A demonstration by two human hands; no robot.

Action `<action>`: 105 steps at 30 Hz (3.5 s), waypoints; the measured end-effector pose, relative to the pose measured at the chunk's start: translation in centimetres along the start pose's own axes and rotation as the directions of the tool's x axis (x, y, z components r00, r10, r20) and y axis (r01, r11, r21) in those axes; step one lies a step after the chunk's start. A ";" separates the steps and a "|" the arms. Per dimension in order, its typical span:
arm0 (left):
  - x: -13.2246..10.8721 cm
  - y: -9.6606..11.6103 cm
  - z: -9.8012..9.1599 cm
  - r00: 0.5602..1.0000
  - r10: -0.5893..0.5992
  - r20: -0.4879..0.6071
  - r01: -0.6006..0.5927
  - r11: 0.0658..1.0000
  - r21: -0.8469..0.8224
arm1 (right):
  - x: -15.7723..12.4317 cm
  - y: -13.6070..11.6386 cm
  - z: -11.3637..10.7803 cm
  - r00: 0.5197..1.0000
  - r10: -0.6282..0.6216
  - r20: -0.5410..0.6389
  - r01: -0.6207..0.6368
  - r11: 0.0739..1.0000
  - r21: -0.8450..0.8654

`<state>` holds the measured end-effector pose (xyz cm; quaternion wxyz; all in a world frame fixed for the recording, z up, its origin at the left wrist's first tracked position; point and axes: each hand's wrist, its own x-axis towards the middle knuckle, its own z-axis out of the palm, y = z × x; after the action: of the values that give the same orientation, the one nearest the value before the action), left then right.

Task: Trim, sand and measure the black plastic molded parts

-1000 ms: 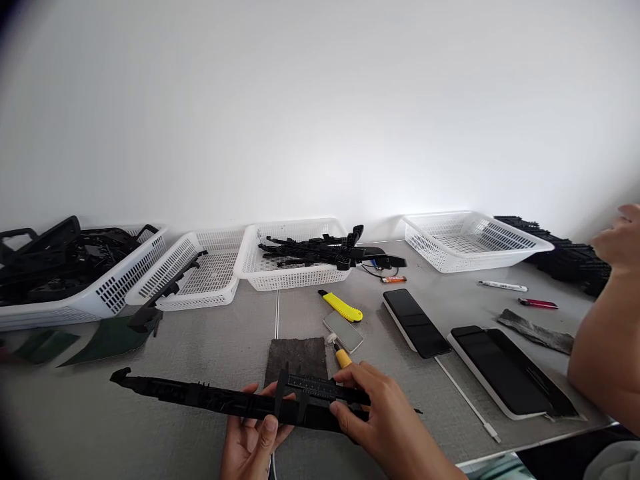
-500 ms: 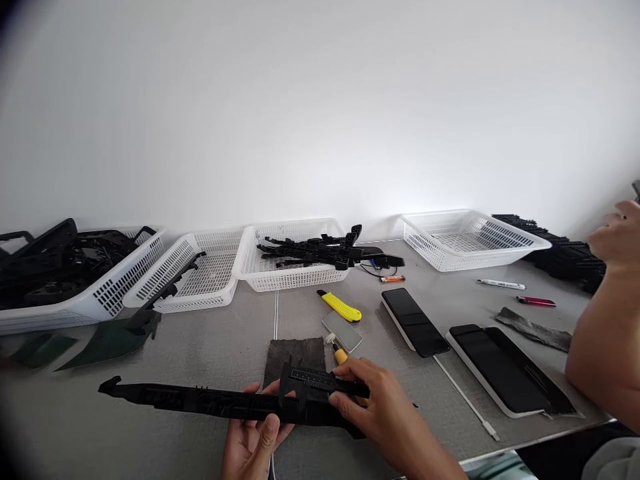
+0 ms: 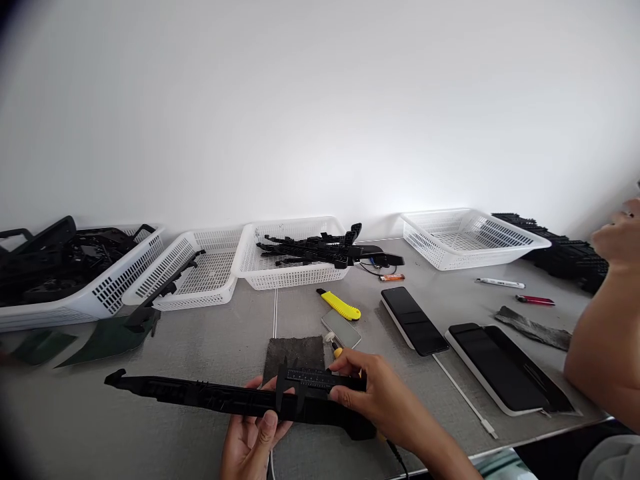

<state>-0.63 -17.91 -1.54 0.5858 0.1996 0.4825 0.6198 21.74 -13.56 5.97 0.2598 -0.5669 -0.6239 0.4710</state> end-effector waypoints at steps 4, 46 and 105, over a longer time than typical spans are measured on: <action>0.0 0.1 -0.1 1.000 -0.019 0.017 0.019 1.000 -0.009 | 0.2 0.1 -0.2 1.000 0.019 0.005 -0.020 0.998 0.067; -0.1 0.2 0.3 1.000 -0.012 -0.014 0.011 0.999 -0.043 | 0.6 1.0 0.5 0.993 0.072 0.090 -0.084 0.987 0.138; -0.5 -2.1 0.2 0.989 -0.007 0.145 0.012 0.999 -0.031 | 3.5 -5.7 8.4 0.992 -0.108 -0.068 0.099 0.988 -0.120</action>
<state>0.73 -18.60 -3.03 0.6254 0.2325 0.4297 0.6084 11.13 -12.14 6.72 0.2735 -0.5650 -0.6688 0.3985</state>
